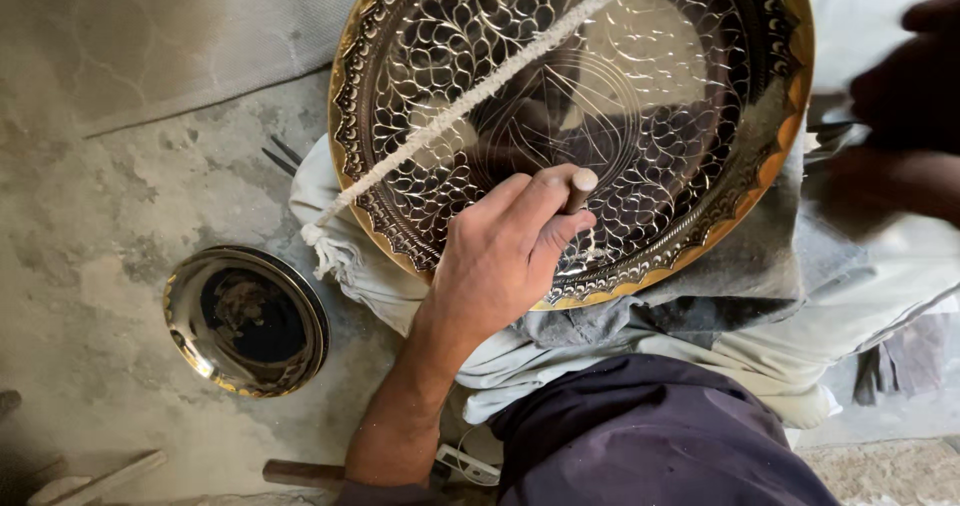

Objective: The person sits on the floor with a decorative brass tray resting on their lap and a cloth underneath. They hold a small punch against the tray's surface and repeatedly strike it with a wooden mallet to emboss the pattern, occasionally repositioning the punch, repositioning the tray, and adjusting the cloth before resuming hammering.

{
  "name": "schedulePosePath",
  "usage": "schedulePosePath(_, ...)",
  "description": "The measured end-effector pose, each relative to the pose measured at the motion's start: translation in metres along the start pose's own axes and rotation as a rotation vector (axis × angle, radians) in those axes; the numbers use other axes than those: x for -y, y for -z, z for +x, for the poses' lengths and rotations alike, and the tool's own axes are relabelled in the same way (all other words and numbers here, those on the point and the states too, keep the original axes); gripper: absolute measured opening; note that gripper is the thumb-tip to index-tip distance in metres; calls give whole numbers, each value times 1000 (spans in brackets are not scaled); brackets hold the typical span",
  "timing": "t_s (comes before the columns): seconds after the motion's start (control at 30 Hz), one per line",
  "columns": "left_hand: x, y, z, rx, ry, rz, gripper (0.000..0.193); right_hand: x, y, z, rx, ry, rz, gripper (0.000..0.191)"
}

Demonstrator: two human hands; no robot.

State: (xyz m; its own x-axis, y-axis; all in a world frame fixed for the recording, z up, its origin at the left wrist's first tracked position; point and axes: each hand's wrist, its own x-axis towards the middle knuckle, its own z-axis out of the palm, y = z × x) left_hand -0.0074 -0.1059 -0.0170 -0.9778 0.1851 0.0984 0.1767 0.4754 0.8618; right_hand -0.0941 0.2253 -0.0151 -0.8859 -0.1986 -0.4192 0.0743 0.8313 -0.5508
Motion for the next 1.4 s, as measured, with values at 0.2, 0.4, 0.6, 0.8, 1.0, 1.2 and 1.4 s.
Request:
schedulePosePath(0.2, 2, 0, 0, -2, -12, 11, 31, -12, -7, -3, -22, -28, 41, 51)
schedulePosePath(0.4, 1, 1, 1, 12, -7, 43, 32, -4, -3, -8, -26, -9, 10, 51)
schedulePosePath(0.6, 1, 1, -1, 3, -10, -2, 30, 16, 5, -4, -59, 193, -51, 34)
schedulePosePath(0.8, 2, 1, 0, -1, -27, 7, 34, 50, 4, 3, -18, 149, 120, 44)
schedulePosePath(1.0, 2, 1, -1, 0, -17, -22, 33, 45, 12, -3, -17, 275, -324, 49)
schedulePosePath(1.2, 5, 0, -1, 17, -37, 25, 30, 13, -1, -9, 46, -58, -107, 45)
schedulePosePath(1.4, 3, 0, -2, 12, 0, 10, 34, -33, -10, -1, 80, -264, 24, 43)
